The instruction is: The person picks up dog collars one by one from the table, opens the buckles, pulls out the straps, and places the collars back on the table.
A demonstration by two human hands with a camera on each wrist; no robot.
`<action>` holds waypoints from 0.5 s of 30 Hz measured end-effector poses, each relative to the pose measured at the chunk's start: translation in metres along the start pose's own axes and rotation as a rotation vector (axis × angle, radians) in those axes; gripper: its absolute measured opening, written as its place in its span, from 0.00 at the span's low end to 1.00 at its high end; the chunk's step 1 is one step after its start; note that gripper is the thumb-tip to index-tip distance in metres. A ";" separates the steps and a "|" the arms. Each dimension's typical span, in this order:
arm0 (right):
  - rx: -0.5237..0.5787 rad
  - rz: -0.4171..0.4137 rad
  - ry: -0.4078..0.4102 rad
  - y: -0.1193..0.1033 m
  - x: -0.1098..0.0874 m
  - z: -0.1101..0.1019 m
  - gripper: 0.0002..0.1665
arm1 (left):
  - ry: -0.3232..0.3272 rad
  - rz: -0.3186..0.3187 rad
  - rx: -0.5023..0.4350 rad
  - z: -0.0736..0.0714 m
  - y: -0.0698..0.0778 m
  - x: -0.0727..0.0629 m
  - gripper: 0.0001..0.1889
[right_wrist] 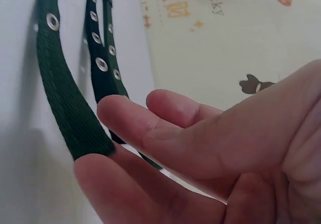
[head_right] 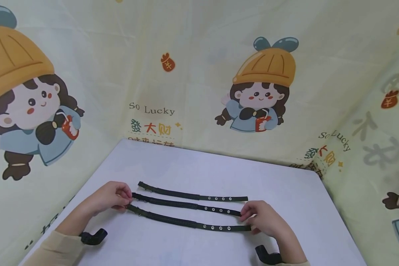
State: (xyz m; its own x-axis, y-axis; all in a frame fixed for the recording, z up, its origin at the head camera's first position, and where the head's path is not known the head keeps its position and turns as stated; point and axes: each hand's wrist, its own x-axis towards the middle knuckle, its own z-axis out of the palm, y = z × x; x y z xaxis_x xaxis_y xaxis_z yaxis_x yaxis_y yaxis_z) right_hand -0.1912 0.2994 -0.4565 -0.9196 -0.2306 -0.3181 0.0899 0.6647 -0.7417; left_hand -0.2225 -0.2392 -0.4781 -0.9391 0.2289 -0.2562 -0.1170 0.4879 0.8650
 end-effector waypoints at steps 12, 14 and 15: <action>0.173 0.062 0.213 -0.005 0.003 -0.010 0.25 | 0.107 -0.026 -0.071 -0.014 0.004 0.010 0.14; 0.187 0.050 0.255 -0.009 0.005 -0.008 0.27 | 0.141 -0.012 -0.085 -0.013 0.009 0.011 0.16; 0.195 0.043 0.279 -0.012 0.006 -0.007 0.28 | 0.162 -0.004 -0.096 -0.011 0.011 0.012 0.17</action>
State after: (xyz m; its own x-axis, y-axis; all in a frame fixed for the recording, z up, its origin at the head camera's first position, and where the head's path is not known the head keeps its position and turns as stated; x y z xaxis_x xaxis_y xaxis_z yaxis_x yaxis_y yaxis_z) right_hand -0.2002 0.2952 -0.4453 -0.9802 0.0159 -0.1975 0.1774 0.5150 -0.8386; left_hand -0.2392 -0.2403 -0.4667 -0.9774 0.0844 -0.1936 -0.1440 0.4043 0.9032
